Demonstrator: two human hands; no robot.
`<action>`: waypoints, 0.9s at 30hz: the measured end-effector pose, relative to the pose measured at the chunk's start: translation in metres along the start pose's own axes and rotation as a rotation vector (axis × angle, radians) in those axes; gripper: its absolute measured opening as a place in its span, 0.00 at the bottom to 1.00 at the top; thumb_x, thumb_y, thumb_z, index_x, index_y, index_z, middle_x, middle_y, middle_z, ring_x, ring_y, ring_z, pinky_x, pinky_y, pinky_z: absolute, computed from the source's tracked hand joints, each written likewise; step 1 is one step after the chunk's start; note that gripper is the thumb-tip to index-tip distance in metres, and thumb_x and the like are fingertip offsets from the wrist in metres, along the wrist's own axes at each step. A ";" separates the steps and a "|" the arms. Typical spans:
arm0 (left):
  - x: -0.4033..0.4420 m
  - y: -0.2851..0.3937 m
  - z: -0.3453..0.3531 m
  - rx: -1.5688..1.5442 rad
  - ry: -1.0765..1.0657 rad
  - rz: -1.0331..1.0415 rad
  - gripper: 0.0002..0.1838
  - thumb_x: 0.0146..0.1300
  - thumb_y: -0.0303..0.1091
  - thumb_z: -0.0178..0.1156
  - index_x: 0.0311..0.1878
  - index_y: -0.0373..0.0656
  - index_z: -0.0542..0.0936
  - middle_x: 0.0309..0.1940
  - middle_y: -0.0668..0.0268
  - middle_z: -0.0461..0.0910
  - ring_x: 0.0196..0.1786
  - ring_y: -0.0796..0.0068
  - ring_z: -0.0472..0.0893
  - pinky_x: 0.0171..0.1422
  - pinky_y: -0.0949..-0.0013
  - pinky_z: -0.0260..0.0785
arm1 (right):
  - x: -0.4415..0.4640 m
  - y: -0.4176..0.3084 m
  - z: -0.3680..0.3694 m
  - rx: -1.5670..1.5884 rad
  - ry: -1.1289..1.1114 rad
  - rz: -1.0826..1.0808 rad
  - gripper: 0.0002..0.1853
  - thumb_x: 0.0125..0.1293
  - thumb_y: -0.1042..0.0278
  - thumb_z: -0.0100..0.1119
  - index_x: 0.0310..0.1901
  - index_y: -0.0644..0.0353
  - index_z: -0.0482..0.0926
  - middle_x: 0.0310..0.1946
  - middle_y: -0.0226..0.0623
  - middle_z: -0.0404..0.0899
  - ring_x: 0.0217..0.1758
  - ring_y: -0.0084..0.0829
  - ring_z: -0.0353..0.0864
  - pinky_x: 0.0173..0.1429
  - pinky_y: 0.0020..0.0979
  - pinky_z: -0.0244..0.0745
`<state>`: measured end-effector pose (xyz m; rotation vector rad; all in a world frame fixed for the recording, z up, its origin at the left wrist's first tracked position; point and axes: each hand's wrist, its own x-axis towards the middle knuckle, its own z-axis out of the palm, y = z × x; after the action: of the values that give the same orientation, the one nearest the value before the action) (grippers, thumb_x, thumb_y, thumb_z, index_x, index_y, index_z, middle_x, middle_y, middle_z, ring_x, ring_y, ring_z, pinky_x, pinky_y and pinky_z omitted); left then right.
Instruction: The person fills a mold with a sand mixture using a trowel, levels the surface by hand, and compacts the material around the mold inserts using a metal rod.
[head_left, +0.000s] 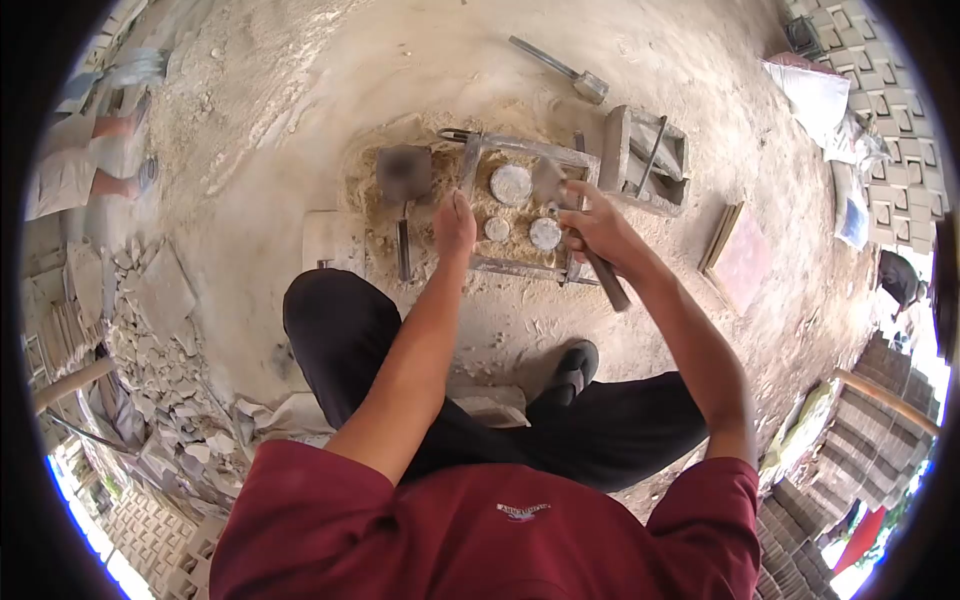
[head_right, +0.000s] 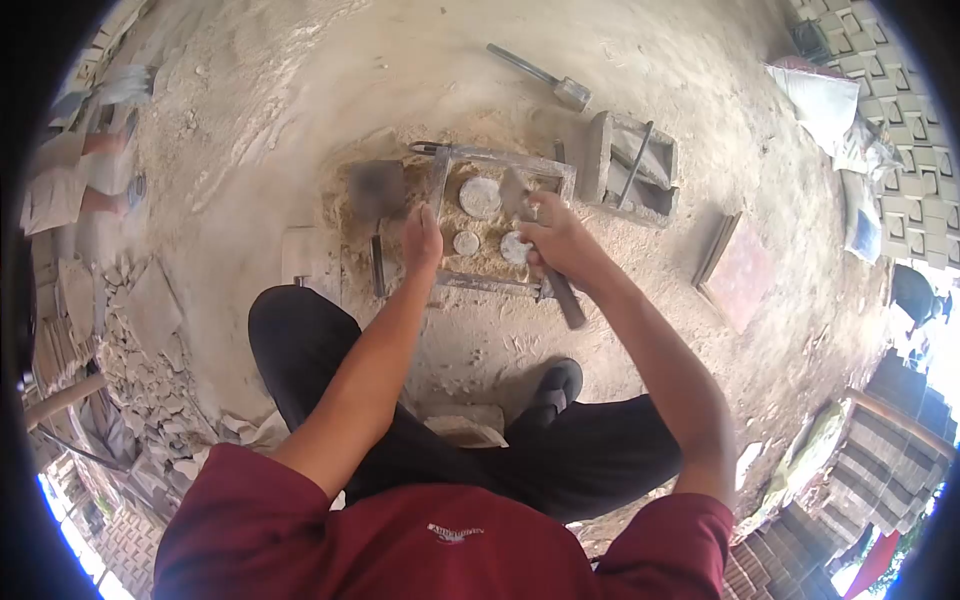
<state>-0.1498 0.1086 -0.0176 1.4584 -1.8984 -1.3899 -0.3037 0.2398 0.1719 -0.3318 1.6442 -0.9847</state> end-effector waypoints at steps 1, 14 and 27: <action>0.009 0.003 0.004 -0.046 0.024 0.032 0.24 0.71 0.44 0.40 0.55 0.35 0.75 0.50 0.42 0.77 0.54 0.40 0.74 0.57 0.48 0.65 | 0.010 -0.003 0.005 0.008 -0.038 0.009 0.25 0.67 0.75 0.52 0.65 0.63 0.59 0.32 0.39 0.74 0.23 0.22 0.72 0.24 0.26 0.71; 0.004 0.016 -0.006 -0.023 0.061 0.098 0.20 0.69 0.39 0.43 0.41 0.33 0.79 0.36 0.41 0.79 0.43 0.39 0.77 0.49 0.47 0.67 | 0.036 -0.042 0.030 0.375 -0.219 -0.201 0.21 0.75 0.63 0.34 0.56 0.69 0.72 0.44 0.48 0.79 0.47 0.38 0.82 0.47 0.37 0.80; 0.014 0.002 -0.049 0.193 -0.133 0.227 0.21 0.69 0.46 0.45 0.48 0.37 0.78 0.43 0.45 0.79 0.50 0.42 0.76 0.55 0.47 0.67 | 0.064 -0.061 0.086 0.104 0.713 -0.864 0.31 0.73 0.52 0.51 0.14 0.61 0.60 0.11 0.30 0.62 0.16 0.19 0.59 0.21 0.28 0.54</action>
<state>-0.1193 0.0729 0.0015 1.2106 -2.2567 -1.2544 -0.2635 0.1237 0.1734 -0.7080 2.1067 -1.9990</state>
